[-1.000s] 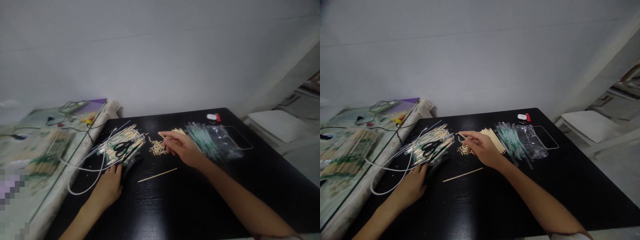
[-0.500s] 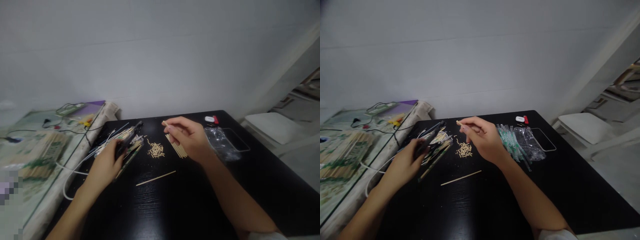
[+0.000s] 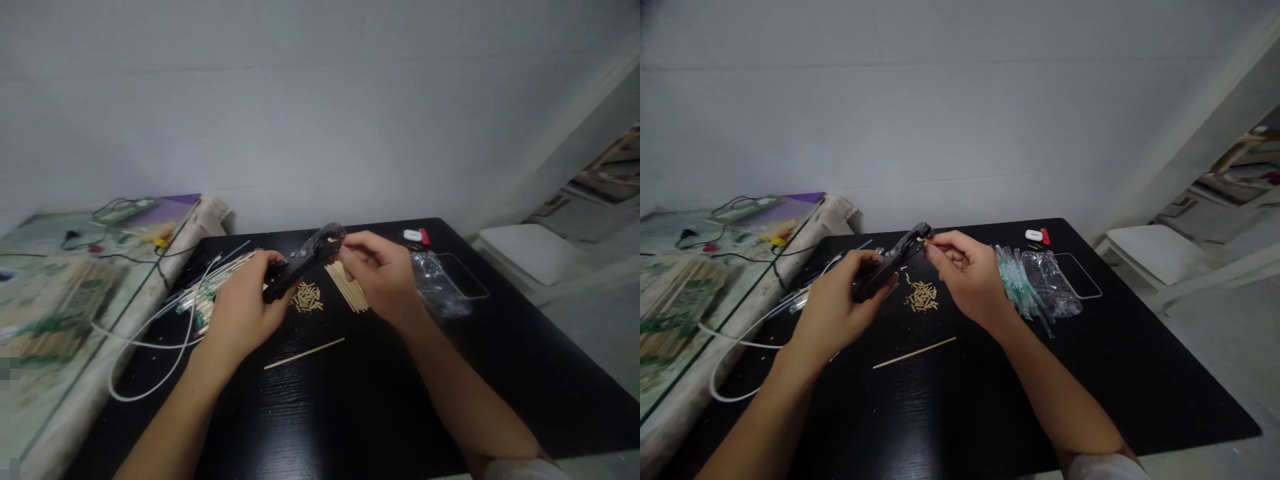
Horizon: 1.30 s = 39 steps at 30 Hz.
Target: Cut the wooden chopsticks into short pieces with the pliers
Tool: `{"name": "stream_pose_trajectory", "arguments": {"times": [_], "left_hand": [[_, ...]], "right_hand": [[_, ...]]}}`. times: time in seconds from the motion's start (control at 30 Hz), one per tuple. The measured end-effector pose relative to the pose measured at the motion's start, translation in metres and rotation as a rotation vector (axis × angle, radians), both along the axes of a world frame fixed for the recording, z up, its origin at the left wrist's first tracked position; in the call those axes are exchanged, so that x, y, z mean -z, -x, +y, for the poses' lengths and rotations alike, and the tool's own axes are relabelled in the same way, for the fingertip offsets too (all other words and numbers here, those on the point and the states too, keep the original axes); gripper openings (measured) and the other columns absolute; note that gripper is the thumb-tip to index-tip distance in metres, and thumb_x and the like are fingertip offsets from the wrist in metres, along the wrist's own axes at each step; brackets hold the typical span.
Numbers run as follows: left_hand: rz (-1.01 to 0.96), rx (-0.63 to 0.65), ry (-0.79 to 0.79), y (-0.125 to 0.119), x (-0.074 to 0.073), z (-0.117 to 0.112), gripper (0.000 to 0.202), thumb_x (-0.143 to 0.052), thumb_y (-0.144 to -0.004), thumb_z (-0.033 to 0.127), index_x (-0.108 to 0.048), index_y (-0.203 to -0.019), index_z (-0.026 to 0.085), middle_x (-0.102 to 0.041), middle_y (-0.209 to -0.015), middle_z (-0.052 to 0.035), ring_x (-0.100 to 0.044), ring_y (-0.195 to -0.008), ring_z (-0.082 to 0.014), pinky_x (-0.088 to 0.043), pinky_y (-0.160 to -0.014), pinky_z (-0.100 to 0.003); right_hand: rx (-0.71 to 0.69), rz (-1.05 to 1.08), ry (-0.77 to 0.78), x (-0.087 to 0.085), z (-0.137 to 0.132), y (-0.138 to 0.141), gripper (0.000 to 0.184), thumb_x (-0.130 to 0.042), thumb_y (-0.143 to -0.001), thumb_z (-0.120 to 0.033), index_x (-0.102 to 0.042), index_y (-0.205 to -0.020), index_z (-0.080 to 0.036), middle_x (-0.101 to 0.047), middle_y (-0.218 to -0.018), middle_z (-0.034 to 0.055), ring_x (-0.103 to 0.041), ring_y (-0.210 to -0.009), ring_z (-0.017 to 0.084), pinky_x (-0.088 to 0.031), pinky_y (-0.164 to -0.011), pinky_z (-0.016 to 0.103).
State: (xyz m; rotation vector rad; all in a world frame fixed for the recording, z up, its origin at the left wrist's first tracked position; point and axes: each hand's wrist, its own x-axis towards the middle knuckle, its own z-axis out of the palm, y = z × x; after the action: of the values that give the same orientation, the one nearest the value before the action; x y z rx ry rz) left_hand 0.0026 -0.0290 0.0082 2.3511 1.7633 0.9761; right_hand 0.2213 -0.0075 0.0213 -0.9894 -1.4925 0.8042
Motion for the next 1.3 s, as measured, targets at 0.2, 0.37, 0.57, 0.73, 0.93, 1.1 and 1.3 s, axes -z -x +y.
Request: {"name": "stream_pose_trajectory", "arguments": {"times": [0.2, 0.37, 0.57, 0.73, 0.93, 1.1, 1.3], "left_hand": [[0.059, 0.045, -0.042, -0.0014, 0.0024, 0.0013, 0.028, -0.061, -0.092, 0.041, -0.063, -0.111, 0.02, -0.072, -0.097, -0.0058, -0.068, -0.086, -0.0225, -0.049, -0.075, -0.032], [0.061, 0.066, -0.017, -0.0038, 0.0021, 0.0022, 0.02, -0.061, -0.093, 0.039, -0.062, -0.1, 0.02, -0.068, -0.085, -0.0031, -0.063, -0.075, -0.0199, -0.045, -0.068, -0.03], [0.039, 0.087, 0.001, -0.0039, 0.0032, 0.003, 0.017, -0.061, -0.094, 0.037, -0.062, -0.095, 0.02, -0.066, -0.079, -0.0012, -0.06, -0.069, -0.0174, -0.042, -0.064, -0.028], [0.033, 0.092, 0.005, -0.0037, 0.0049, 0.0034, 0.016, -0.061, -0.093, 0.036, -0.061, -0.096, 0.02, -0.066, -0.077, -0.0005, -0.06, -0.067, -0.0167, -0.042, -0.064, -0.028], [0.03, 0.091, 0.024, -0.0037, 0.0051, 0.0035, 0.018, -0.061, -0.094, 0.038, -0.061, -0.096, 0.02, -0.066, -0.077, -0.0004, -0.061, -0.067, -0.0174, -0.042, -0.064, -0.028], [0.029, 0.091, 0.04, -0.0035, 0.0045, 0.0037, 0.017, -0.062, -0.093, 0.038, -0.061, -0.097, 0.021, -0.066, -0.078, -0.0006, -0.061, -0.068, -0.0183, -0.041, -0.064, -0.029], [0.029, 0.096, 0.041, -0.0039, 0.0058, 0.005, 0.017, -0.062, -0.094, 0.038, -0.06, -0.096, 0.021, -0.064, -0.076, -0.0001, -0.059, -0.066, -0.0181, -0.039, -0.063, -0.029]], "right_hand": [[0.005, -0.011, -0.003, 0.0018, -0.0005, 0.0013, 0.01, -0.068, -0.088, -0.031, -0.07, -0.088, -0.021, -0.063, -0.066, -0.0009, -0.058, -0.057, 0.012, -0.05, -0.055, 0.029], [0.013, -0.017, 0.001, 0.0022, 0.0001, 0.0003, 0.008, -0.068, -0.087, -0.03, -0.07, -0.086, -0.022, -0.061, -0.064, -0.0017, -0.055, -0.055, 0.012, -0.049, -0.054, 0.029], [-0.003, -0.015, 0.009, 0.0027, 0.0012, -0.0001, 0.009, -0.069, -0.087, -0.03, -0.07, -0.085, -0.022, -0.062, -0.064, -0.0018, -0.055, -0.055, 0.011, -0.047, -0.052, 0.028], [-0.001, 0.003, 0.024, 0.0045, 0.0025, 0.0001, 0.01, -0.07, -0.085, -0.031, -0.072, -0.085, -0.021, -0.063, -0.063, -0.0017, -0.054, -0.053, 0.011, -0.046, -0.051, 0.028], [-0.004, 0.02, 0.031, 0.0058, 0.0025, 0.0003, 0.01, -0.071, -0.086, -0.03, -0.072, -0.084, -0.02, -0.062, -0.062, -0.0018, -0.051, -0.051, 0.01, -0.043, -0.048, 0.026], [-0.017, 0.042, 0.037, 0.0062, 0.0019, 0.0014, 0.009, -0.071, -0.085, -0.027, -0.072, -0.083, -0.018, -0.062, -0.061, -0.002, -0.052, -0.051, 0.01, -0.042, -0.047, 0.025], [-0.017, 0.055, 0.051, 0.0061, 0.0032, 0.0015, 0.01, -0.071, -0.083, -0.028, -0.071, -0.081, -0.019, -0.062, -0.06, -0.0019, -0.053, -0.051, 0.01, -0.042, -0.047, 0.025]]}}
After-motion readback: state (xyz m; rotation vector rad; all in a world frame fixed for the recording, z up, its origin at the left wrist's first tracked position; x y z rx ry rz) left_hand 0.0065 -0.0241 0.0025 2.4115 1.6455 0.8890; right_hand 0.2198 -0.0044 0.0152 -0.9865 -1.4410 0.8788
